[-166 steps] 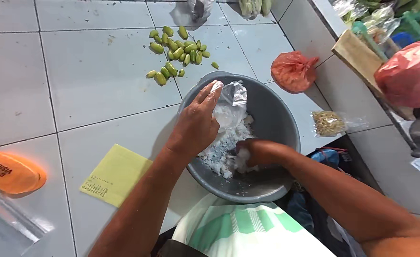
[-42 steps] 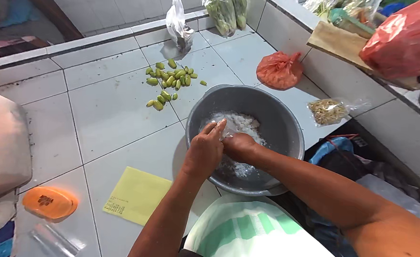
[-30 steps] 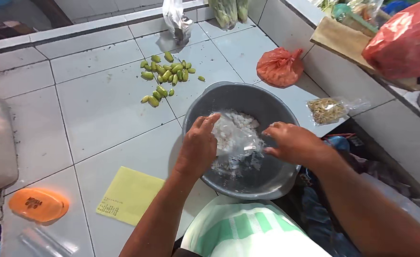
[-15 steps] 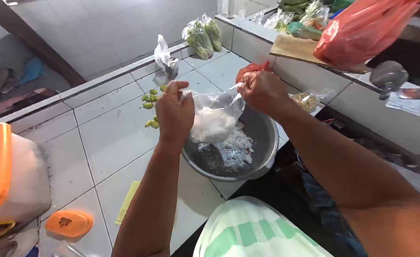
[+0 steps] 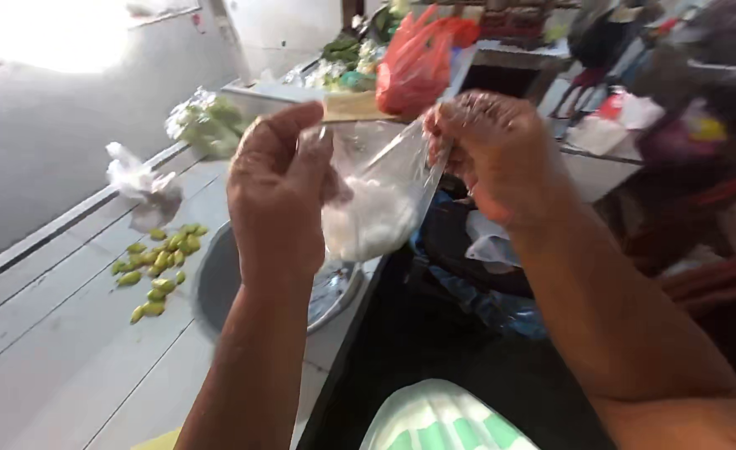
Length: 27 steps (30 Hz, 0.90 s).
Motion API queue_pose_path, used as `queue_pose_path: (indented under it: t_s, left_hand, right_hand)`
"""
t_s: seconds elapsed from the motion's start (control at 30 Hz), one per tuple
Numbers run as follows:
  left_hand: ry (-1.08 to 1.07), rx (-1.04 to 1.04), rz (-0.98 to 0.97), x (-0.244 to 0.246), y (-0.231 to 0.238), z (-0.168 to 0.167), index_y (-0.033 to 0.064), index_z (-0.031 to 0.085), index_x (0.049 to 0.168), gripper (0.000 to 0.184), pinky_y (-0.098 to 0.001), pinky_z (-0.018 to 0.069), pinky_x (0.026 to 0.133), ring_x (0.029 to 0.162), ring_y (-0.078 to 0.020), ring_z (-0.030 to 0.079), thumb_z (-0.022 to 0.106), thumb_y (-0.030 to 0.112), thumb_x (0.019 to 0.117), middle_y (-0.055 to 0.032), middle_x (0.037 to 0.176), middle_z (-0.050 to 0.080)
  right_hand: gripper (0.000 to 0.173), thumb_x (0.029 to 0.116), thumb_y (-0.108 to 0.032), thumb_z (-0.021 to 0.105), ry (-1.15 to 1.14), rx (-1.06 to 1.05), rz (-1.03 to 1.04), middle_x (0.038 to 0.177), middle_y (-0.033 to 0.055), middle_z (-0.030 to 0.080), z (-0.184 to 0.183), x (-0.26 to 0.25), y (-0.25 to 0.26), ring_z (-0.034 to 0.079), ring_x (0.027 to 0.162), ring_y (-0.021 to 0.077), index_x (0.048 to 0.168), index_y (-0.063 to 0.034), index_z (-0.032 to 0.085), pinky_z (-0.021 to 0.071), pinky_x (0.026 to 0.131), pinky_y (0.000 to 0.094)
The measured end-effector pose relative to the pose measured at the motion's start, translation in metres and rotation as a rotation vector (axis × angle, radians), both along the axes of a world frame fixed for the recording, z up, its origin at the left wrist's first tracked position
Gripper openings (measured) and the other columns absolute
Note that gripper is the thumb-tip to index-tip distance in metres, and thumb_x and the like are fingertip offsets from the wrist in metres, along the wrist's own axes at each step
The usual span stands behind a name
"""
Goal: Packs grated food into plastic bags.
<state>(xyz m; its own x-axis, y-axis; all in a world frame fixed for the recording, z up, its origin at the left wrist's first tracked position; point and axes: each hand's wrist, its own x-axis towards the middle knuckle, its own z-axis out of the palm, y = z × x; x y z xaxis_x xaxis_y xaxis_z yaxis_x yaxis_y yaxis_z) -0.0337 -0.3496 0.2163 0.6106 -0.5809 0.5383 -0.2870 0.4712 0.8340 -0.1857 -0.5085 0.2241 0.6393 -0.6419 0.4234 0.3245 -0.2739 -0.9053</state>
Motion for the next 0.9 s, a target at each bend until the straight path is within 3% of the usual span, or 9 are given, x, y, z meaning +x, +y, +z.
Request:
queue_pose_path:
  t_s: [0.07,0.17,0.23,0.3,0.43,0.5,0.67,0.8,0.9]
  left_hand:
    - [-0.065,0.055,-0.124,-0.052,-0.021,-0.011,0.0081,0.064,0.125,0.023,-0.0294,0.0601,0.067,0.075,-0.0115,0.066,0.057,0.013,0.1035,-0.0009,0.100,0.069]
    - [-0.031,0.018,-0.337,-0.131,-0.064,-0.047,0.0085,0.067,0.123,0.023,-0.0372,0.0619,0.079,0.085,-0.0172,0.070,0.056,0.014,0.1031,-0.0041,0.101,0.071]
    - [0.057,0.001,-0.475,-0.187,-0.094,-0.080,0.0065,0.065,0.126,0.026,-0.0370,0.0635,0.075,0.079,-0.0179,0.071,0.056,0.015,0.1030,-0.0056,0.096,0.072]
    - [0.158,0.014,-0.630,-0.251,-0.120,-0.115,-0.0017,0.062,0.129,0.031,-0.0358,0.0628,0.069,0.074,-0.0194,0.070,0.060,0.013,0.1020,-0.0105,0.097,0.071]
    - [0.278,0.275,-0.778,-0.384,-0.162,-0.174,-0.0047,0.056,0.136,0.041,-0.0354,0.0633,0.069,0.081,-0.0196,0.072,0.060,0.015,0.1005,-0.0132,0.114,0.071]
    - [0.299,0.388,-0.834,-0.437,-0.179,-0.202,-0.0050,0.049,0.142,0.046,-0.0379,0.0635,0.069,0.081,-0.0220,0.072,0.056,0.016,0.1016,-0.0156,0.111,0.070]
    - [0.243,0.527,-1.034,-0.527,-0.222,-0.236,-0.0025,0.036,0.153,0.061,-0.0404,0.0644,0.077,0.087,-0.0251,0.073,0.057,0.026,0.1034,-0.0184,0.115,0.070]
    - [0.164,0.564,-1.175,-0.564,-0.266,-0.249,-0.0038,0.020,0.159,0.086,-0.0428,0.0630,0.087,0.102,-0.0288,0.072,0.062,0.044,0.1001,-0.0215,0.126,0.067]
    - [0.169,0.599,-1.247,-0.576,-0.309,-0.258,-0.0009,0.008,0.162,0.101,-0.0451,0.0606,0.094,0.116,-0.0306,0.068,0.062,0.055,0.0971,-0.0221,0.140,0.059]
  right_hand:
    - [0.010,0.1006,-0.013,0.063,-0.010,-0.087,-0.095,0.085,-0.0004,0.068,-0.015,-0.062,-0.010,0.066,0.075,0.0086,0.103,-0.0043,0.066,0.0603,0.072,0.0292]
    - [0.011,0.1006,-0.012,0.063,0.056,-0.110,-0.262,0.086,0.0032,0.068,-0.048,-0.175,-0.021,0.064,0.072,0.0091,0.107,-0.0036,0.067,0.0572,0.066,0.0256]
    - [0.012,0.0999,-0.012,0.064,0.110,-0.081,-0.341,0.086,0.0046,0.069,-0.073,-0.251,-0.030,0.065,0.072,0.0105,0.107,-0.0034,0.068,0.0583,0.065,0.0264]
    - [0.015,0.0996,-0.016,0.066,0.167,-0.019,-0.391,0.085,0.0047,0.069,-0.105,-0.326,-0.040,0.066,0.074,0.0103,0.104,-0.0018,0.069,0.0587,0.070,0.0272]
    - [0.026,0.1012,-0.025,0.062,0.423,0.095,-0.523,0.086,0.0051,0.069,-0.169,-0.460,-0.046,0.066,0.077,0.0098,0.105,-0.0013,0.069,0.0575,0.074,0.0296]
    - [0.028,0.1004,-0.029,0.061,0.579,0.179,-0.582,0.088,0.0071,0.070,-0.192,-0.512,-0.046,0.067,0.080,0.0140,0.107,-0.0029,0.070,0.0578,0.077,0.0360]
    - [0.037,0.0976,-0.039,0.064,0.896,0.347,-0.626,0.100,0.0118,0.072,-0.222,-0.590,-0.066,0.069,0.094,0.0263,0.116,-0.0076,0.070,0.0561,0.088,0.0535]
    - [0.043,0.0975,-0.040,0.067,0.894,0.405,-0.555,0.106,0.0147,0.071,-0.248,-0.619,-0.106,0.069,0.099,0.0280,0.123,-0.0049,0.066,0.0553,0.092,0.0534]
    - [0.048,0.0923,-0.039,0.074,0.868,0.441,-0.518,0.110,0.0149,0.071,-0.268,-0.626,-0.154,0.069,0.103,0.0273,0.125,-0.0045,0.065,0.0549,0.095,0.0522]
